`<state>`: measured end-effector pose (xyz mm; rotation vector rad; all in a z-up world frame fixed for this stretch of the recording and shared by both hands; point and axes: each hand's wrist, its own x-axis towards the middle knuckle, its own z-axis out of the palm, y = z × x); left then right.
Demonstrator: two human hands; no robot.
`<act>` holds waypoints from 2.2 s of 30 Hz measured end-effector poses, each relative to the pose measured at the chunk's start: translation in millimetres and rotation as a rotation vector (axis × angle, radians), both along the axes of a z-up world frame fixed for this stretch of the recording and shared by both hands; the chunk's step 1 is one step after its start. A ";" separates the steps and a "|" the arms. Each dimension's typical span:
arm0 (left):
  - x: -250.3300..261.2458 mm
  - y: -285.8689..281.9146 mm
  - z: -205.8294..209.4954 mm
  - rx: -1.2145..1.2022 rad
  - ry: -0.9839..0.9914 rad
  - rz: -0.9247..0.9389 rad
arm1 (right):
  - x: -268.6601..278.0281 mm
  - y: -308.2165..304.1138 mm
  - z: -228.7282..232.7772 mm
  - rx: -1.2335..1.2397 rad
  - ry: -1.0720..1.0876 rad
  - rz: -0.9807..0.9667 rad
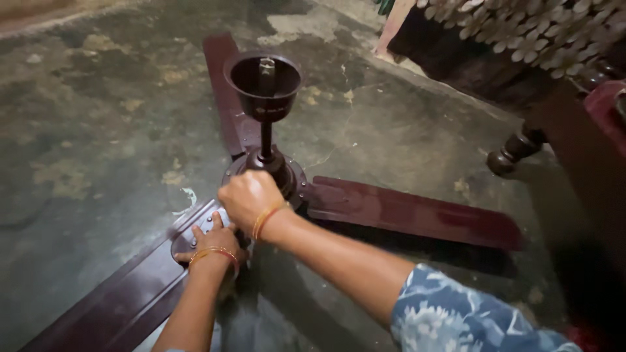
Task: The person assembles a ceiling fan on the floor by attaching the fan blades to the central hub using a screwdriver. They tighten the screws on each blade sequentially to secure them in place.
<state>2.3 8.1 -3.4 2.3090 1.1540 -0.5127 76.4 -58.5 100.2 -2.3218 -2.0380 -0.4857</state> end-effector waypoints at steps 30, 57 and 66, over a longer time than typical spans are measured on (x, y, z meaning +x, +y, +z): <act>-62.4 -52.8 -6.7 0.390 -0.076 -0.117 | -31.9 -180.7 -115.9 0.049 0.662 -0.408; -67.9 55.1 -30.8 0.396 0.067 -0.314 | 223.7 -176.4 -94.0 -0.476 0.634 -0.618; -72.9 70.0 18.8 0.776 0.006 -0.514 | 187.9 -245.2 -131.9 -0.204 0.818 -0.739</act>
